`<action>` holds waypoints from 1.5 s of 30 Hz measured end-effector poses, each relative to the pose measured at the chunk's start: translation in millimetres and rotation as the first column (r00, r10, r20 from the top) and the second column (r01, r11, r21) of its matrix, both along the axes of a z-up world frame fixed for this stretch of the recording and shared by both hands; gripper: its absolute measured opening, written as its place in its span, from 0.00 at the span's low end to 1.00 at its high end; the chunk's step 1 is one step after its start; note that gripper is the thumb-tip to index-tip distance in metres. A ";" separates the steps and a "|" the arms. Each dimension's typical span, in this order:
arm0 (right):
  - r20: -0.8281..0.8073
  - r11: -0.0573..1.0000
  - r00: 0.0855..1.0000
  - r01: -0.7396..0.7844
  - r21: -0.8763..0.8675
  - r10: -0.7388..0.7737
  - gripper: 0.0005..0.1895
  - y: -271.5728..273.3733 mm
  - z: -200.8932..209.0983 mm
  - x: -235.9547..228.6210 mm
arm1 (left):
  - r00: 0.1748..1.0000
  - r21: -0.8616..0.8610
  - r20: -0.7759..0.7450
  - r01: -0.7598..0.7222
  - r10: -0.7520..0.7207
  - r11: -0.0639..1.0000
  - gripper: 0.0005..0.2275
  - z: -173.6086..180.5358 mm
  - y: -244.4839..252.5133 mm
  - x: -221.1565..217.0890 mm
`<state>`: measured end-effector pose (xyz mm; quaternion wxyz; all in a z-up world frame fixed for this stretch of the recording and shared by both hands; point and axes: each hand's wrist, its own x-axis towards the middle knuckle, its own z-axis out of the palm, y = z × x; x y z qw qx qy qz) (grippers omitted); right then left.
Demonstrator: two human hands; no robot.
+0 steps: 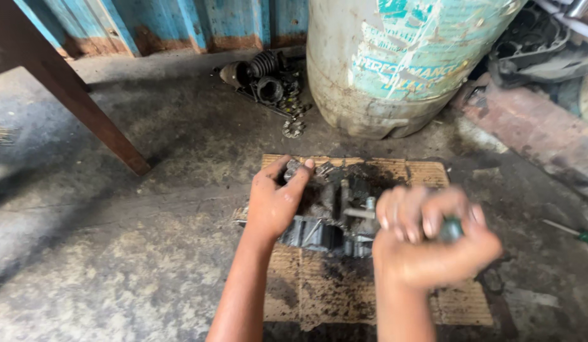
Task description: The person scrapes debris and old material from the surfaces and internal recesses of a metallic engine casing using a screwdriver while the casing rests on a sheet of cardboard.
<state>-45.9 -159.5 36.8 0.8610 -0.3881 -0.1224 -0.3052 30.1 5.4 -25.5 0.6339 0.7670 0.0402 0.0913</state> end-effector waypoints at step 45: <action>0.108 0.985 0.981 0.156 0.067 -0.163 0.31 8.2 -23.9 4.0 | 0.993 -0.024 -0.088 -0.080 0.077 0.997 0.29 15.4 9.2 -14.8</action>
